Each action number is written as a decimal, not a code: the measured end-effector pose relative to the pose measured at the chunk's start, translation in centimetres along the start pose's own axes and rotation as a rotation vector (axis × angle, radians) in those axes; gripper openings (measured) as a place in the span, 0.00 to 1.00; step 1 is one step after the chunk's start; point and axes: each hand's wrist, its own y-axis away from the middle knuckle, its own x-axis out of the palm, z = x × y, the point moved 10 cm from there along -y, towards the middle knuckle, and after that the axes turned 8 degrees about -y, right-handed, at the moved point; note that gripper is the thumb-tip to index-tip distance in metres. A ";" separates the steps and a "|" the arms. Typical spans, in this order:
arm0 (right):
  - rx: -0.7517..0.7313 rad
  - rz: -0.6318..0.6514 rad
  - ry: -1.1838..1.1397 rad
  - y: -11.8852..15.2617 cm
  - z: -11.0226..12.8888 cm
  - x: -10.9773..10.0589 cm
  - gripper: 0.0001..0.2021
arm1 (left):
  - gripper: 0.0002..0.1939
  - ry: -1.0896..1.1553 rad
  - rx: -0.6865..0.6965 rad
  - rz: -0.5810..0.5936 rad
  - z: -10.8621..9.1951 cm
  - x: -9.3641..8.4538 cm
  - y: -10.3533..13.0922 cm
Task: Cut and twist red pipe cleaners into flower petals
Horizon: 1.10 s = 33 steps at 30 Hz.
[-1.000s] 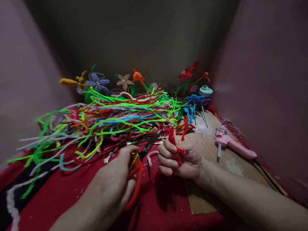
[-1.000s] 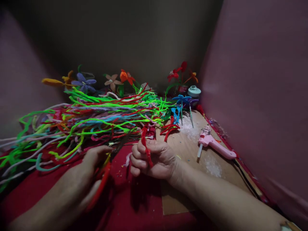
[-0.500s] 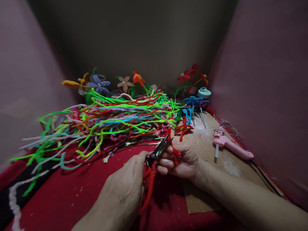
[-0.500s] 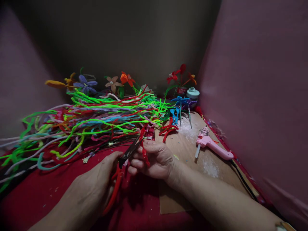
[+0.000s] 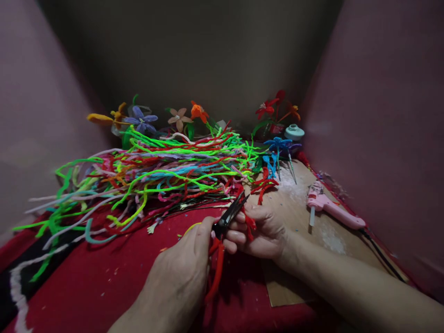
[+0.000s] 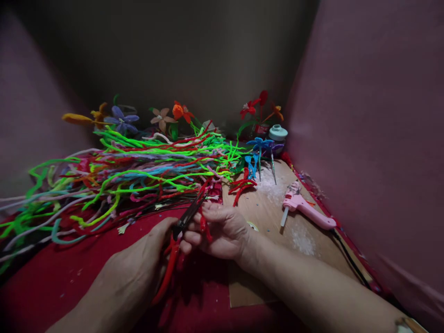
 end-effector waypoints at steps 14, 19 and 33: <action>0.004 0.032 -0.001 0.0 -0.1 0.2 0.10 | 0.17 -0.075 0.054 -0.120 -1.0 -0.8 -0.1; -0.003 0.056 -0.004 0.0 -0.1 0.2 0.07 | 0.15 -0.087 0.065 -0.179 -1.3 -1.1 0.0; -0.036 0.122 0.098 -0.3 0.2 1.3 0.10 | 0.22 0.013 -0.191 0.318 6.5 2.7 1.1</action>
